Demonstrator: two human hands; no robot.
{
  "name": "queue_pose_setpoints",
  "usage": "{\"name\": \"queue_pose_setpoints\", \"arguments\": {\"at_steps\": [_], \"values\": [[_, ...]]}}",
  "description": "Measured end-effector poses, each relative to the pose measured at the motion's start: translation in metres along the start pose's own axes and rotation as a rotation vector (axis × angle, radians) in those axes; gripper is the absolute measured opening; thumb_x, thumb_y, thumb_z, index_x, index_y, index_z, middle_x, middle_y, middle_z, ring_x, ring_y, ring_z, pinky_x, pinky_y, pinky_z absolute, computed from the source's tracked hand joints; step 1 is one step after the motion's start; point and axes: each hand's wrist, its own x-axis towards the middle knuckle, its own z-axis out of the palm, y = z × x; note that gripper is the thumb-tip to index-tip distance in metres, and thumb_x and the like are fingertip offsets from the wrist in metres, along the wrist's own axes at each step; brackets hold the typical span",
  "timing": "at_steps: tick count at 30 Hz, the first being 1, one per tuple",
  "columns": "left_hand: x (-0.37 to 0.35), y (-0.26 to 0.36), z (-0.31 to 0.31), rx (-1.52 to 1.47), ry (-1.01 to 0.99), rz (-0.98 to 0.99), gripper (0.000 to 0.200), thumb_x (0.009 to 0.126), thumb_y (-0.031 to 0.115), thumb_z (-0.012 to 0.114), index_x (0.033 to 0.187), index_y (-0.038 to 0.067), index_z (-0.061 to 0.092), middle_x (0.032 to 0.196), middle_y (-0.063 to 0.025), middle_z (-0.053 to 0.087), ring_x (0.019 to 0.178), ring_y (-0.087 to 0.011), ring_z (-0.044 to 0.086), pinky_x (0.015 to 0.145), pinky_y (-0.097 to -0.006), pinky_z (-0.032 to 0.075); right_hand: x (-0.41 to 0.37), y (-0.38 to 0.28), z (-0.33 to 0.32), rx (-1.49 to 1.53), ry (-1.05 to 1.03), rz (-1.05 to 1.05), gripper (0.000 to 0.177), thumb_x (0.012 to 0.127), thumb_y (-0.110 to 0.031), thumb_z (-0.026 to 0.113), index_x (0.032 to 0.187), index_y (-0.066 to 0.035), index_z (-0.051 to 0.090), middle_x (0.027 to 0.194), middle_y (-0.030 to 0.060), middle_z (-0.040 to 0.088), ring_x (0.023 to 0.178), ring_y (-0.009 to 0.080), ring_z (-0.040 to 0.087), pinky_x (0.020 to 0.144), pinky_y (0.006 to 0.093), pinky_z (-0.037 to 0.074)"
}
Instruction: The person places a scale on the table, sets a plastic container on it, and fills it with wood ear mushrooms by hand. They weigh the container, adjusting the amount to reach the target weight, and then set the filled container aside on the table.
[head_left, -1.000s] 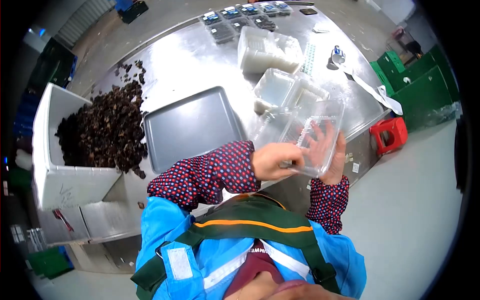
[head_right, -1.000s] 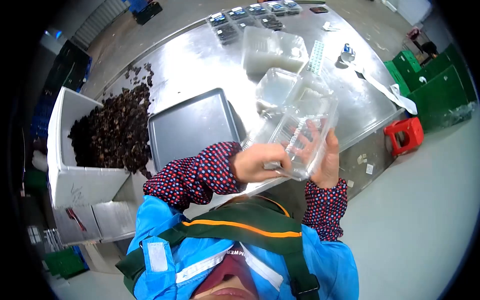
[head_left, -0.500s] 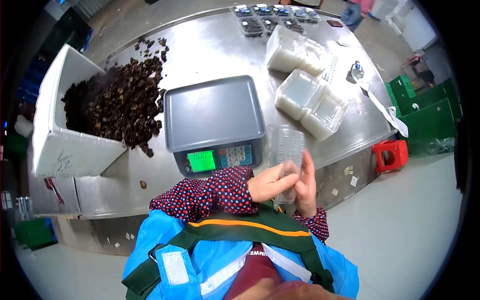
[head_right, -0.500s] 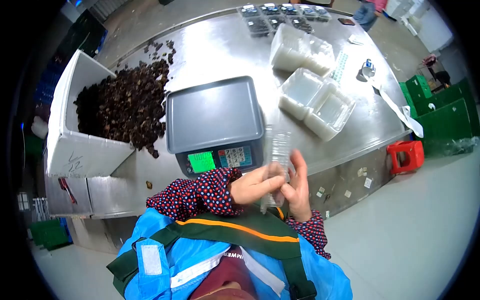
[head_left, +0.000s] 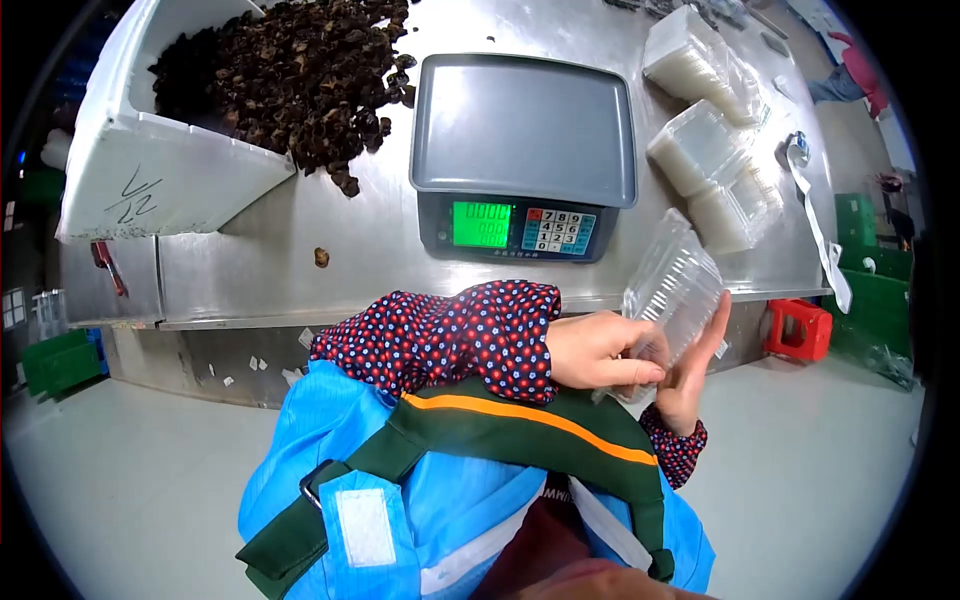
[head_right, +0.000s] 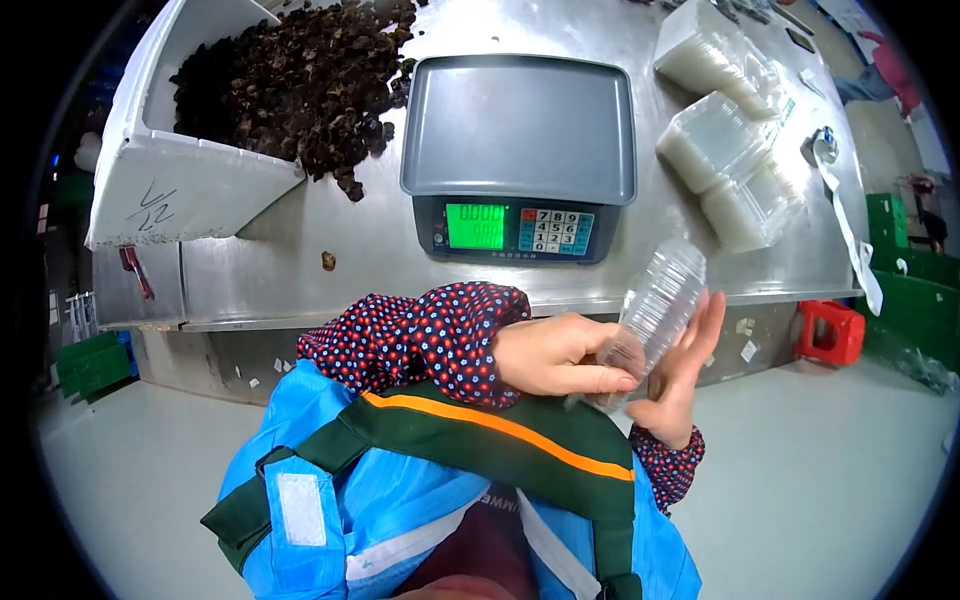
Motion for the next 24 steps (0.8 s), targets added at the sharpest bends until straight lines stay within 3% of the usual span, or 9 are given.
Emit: {"name": "queue_pose_setpoints", "arguments": {"at_steps": [1, 4, 6, 7, 8, 9, 11, 14, 24], "values": [[-0.002, -0.003, 0.004, 0.093, 0.051, 0.158, 0.029, 0.089, 0.026, 0.052, 0.102, -0.001, 0.051, 0.081, -0.009, 0.06, 0.076, -0.0133, 0.058, 0.068, -0.0271, 0.047, -0.005, -0.004, -0.004, -0.184, -0.128, 0.037, 0.12, 0.059, -0.021, 0.076, 0.139, -0.014, -0.014, 0.14, 0.0125, 0.018, 0.121, 0.0241, 0.033, 0.098, 0.037, 0.031], [-0.013, 0.0, 0.003, 0.085, 0.035, 0.102, 0.029, 0.088, 0.026, 0.055, 0.1, 0.0, 0.052, 0.077, -0.007, 0.057, 0.073, -0.0106, 0.055, 0.065, -0.0258, 0.045, -0.012, -0.002, 0.01, -0.059, -0.102, 0.146, 0.12, 0.06, -0.018, 0.076, 0.139, -0.014, -0.016, 0.139, 0.013, 0.019, 0.122, 0.0253, 0.033, 0.099, 0.0377, 0.03], [-0.022, 0.01, 0.0, -0.022, 0.058, -0.001, 0.029, 0.085, 0.021, 0.061, 0.101, -0.001, 0.052, 0.079, -0.0053, 0.057, 0.076, -0.0085, 0.055, 0.066, -0.0234, 0.045, -0.012, -0.002, 0.019, -0.054, -0.05, 0.066, 0.118, 0.062, -0.026, 0.074, 0.139, -0.013, -0.014, 0.141, 0.014, 0.014, 0.126, 0.0269, 0.028, 0.1, 0.0399, 0.028], [-0.023, -0.003, 0.004, -0.393, 0.094, 0.091, 0.025, 0.083, 0.012, 0.062, 0.103, -0.001, 0.053, 0.085, -0.0046, 0.058, 0.081, -0.0083, 0.056, 0.07, -0.023, 0.047, -0.011, 0.003, 0.02, -0.045, -0.022, 0.023, 0.117, 0.062, -0.029, 0.073, 0.139, -0.013, -0.013, 0.142, 0.0142, 0.012, 0.127, 0.0273, 0.026, 0.1, 0.0405, 0.027], [-0.025, -0.008, 0.002, -0.536, 0.099, 0.097, 0.027, 0.084, 0.007, 0.059, 0.109, -0.001, 0.053, 0.094, -0.0059, 0.059, 0.087, -0.0106, 0.057, 0.075, -0.0247, 0.048, -0.011, 0.005, 0.02, -0.037, 0.014, -0.02, 0.116, 0.062, -0.033, 0.072, 0.14, -0.012, -0.012, 0.143, 0.0145, 0.01, 0.128, 0.0277, 0.024, 0.101, 0.0411, 0.026], [-0.026, -0.01, 0.0, -0.529, 0.111, 0.082, 0.028, 0.085, 0.006, 0.058, 0.111, -0.002, 0.052, 0.098, -0.0075, 0.059, 0.089, -0.0114, 0.057, 0.076, -0.0254, 0.048, -0.01, 0.004, 0.023, -0.133, 0.049, 0.009, 0.115, 0.062, -0.041, 0.07, 0.14, -0.011, -0.01, 0.144, 0.0146, 0.004, 0.131, 0.0288, 0.017, 0.102, 0.0425, 0.024], [-0.029, -0.009, -0.001, -0.552, 0.159, 0.063, 0.034, 0.085, 0.004, 0.057, 0.117, -0.004, 0.05, 0.105, -0.01, 0.059, 0.094, -0.0134, 0.057, 0.08, -0.0261, 0.048, -0.004, -0.003, 0.037, -0.082, 0.116, 0.026, 0.115, 0.061, -0.039, 0.071, 0.139, -0.01, -0.009, 0.141, 0.018, 0.007, 0.128, 0.0321, 0.022, 0.102, 0.0436, 0.025], [-0.031, -0.015, -0.003, -0.485, 0.178, 0.086, 0.033, 0.089, 0.01, 0.052, 0.119, -0.004, 0.049, 0.103, -0.0081, 0.06, 0.087, -0.0119, 0.058, 0.075, -0.0254, 0.05, -0.003, -0.007, 0.042, -0.063, 0.145, 0.021, 0.115, 0.063, -0.037, 0.071, 0.138, -0.01, -0.011, 0.132, 0.0279, 0.015, 0.12, 0.0353, 0.032, 0.098, 0.0437, 0.033], [-0.026, -0.016, -0.009, -0.621, 0.079, -0.032, 0.039, 0.093, 0.021, 0.045, 0.126, 0.0, 0.043, 0.108, -0.0055, 0.057, 0.092, -0.0113, 0.056, 0.081, -0.0257, 0.045, 0.0, -0.005, 0.038, -0.068, 0.207, -0.024, 0.113, 0.063, -0.039, 0.071, 0.138, -0.007, -0.007, 0.135, 0.0241, 0.011, 0.122, 0.0354, 0.028, 0.098, 0.0457, 0.03]]}}
